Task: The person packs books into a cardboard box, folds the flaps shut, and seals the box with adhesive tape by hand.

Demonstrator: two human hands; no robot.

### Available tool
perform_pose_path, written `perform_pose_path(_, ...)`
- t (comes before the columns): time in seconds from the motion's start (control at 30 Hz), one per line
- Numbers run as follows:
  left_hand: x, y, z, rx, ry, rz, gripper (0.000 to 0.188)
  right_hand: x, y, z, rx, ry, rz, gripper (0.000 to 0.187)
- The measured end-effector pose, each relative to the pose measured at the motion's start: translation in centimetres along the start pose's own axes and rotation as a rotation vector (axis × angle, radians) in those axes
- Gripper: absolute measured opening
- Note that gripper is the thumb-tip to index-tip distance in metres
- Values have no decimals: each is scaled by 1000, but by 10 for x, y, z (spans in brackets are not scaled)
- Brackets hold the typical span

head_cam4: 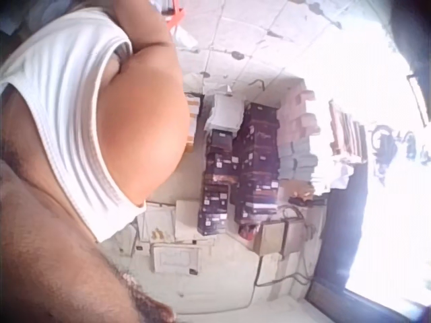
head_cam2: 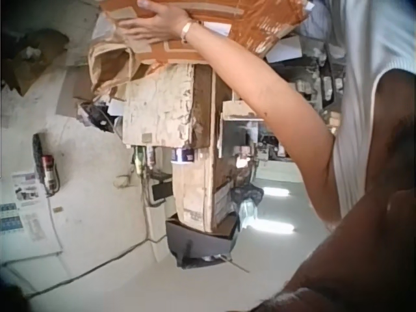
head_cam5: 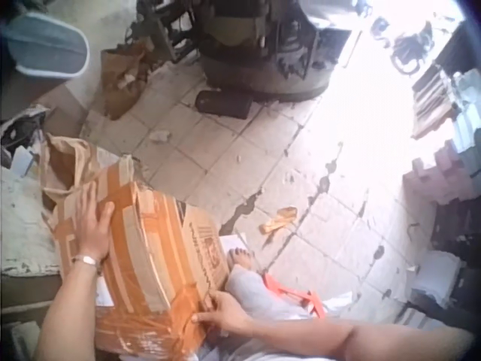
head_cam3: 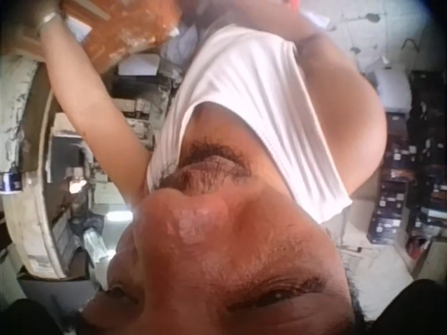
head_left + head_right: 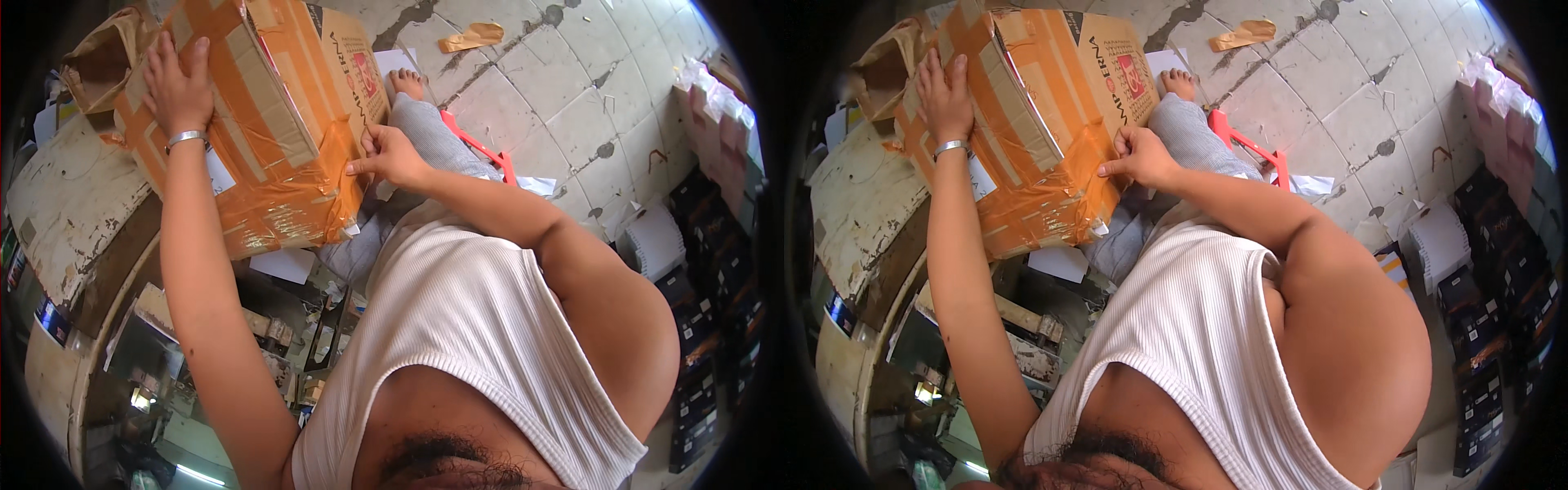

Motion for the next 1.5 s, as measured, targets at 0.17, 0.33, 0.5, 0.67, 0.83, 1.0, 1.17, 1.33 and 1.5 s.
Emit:
perform_pose_path(0.17, 0, -7, -22, -5, -17, -58, 80, 17, -1, -5, 23, 79, -48, 17)
perform_pose_path(0.33, 6, 13, -21, -43, 99, -12, 91, 29, -24, 20, 127, 172, 32, 10)
perform_pose_path(0.5, 14, 14, 2, 51, 175, -30, 96, 23, -50, 37, 258, 292, 185, 27)
perform_pose_path(0.67, 19, 20, 10, 65, 198, 0, 95, -12, -42, 117, 1097, 91, 816, 21)
perform_pose_path(0.83, 20, 27, 7, 128, 212, 23, 94, -87, -163, 320, 808, 549, 479, 11)
perform_pose_path(1.0, 19, 34, -1, 153, 202, 47, 92, -234, -311, 313, 1308, 761, 481, 43)
perform_pose_path(1.17, 17, 25, 0, 189, 182, 89, 91, -332, -394, 259, 1619, 803, 627, 44)
perform_pose_path(1.33, 21, 20, 11, 213, 182, 193, 83, -340, -433, 241, 1570, 604, 719, 30)
perform_pose_path(1.5, 18, 23, 10, 203, 195, 78, 92, -336, -462, 236, 1585, 893, 849, 21)
Point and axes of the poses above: each hand's wrist, its own x-axis away from the middle knuckle, its own y-axis out of the back of the hand, z = x × y, the point moved 8 cm from there along -x, towards the middle knuckle, and after that the axes turned 7 degrees about y, right-handed, at the moved point
